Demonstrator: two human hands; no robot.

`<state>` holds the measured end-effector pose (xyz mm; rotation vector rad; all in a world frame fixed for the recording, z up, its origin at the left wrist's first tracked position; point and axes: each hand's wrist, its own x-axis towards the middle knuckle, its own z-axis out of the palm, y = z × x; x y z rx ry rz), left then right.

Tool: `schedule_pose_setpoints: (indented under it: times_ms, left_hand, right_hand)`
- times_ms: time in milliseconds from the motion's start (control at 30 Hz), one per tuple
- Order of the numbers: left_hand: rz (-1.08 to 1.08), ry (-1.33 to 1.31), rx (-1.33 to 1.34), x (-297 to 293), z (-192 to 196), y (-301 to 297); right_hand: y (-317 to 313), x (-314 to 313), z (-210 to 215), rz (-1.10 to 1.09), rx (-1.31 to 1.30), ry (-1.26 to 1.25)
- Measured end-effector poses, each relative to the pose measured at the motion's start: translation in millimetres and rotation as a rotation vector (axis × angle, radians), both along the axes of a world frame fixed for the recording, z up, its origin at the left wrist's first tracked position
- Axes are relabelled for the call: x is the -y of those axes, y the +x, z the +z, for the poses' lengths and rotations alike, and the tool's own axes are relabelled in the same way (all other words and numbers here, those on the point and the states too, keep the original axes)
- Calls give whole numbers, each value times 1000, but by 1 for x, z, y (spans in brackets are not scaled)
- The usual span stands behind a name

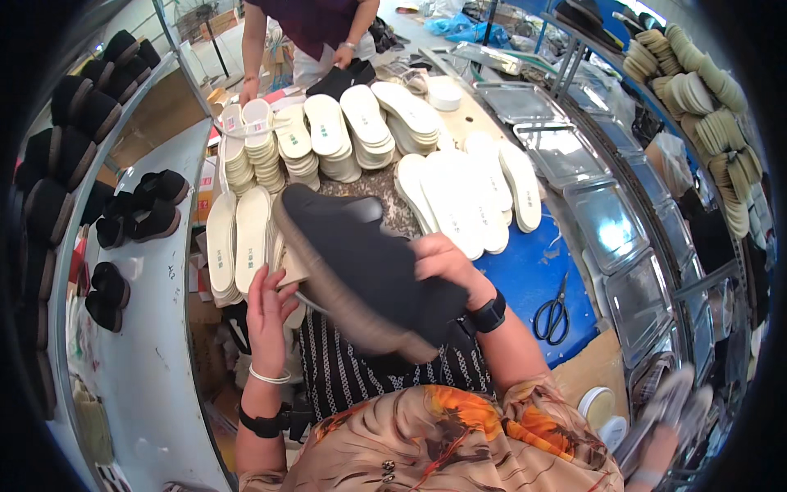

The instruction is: Inspecting shoes and inserting insoles into various styles of footwear at a manufacturing station.

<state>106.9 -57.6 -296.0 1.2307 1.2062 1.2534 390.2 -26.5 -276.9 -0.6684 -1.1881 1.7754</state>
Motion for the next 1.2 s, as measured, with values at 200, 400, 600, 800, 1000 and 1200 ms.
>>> schedule_pose_setpoints:
  times_ms: [200,400,600,800,1000,1200]
  left_hand:
    - [-49,-164,-494,-32,-101,-5]
    - [-194,331,-873,-17,-53,9]
    - [-513,226,-1209,-2,7,43]
    - [-588,137,-1091,-6,-71,106]
    - [-597,63,-1186,1,-60,99]
    - [-442,-64,-1335,4,-53,106]
  right_hand:
    - [-71,-16,-67,158,973,1115]
    - [-39,-1,-49,-134,990,881]
    - [-4,3,-63,-369,1427,327]
    - [-7,17,-126,-262,1210,254]
    - [7,-2,-149,-167,885,28]
    - [4,-12,-158,-171,852,-20]
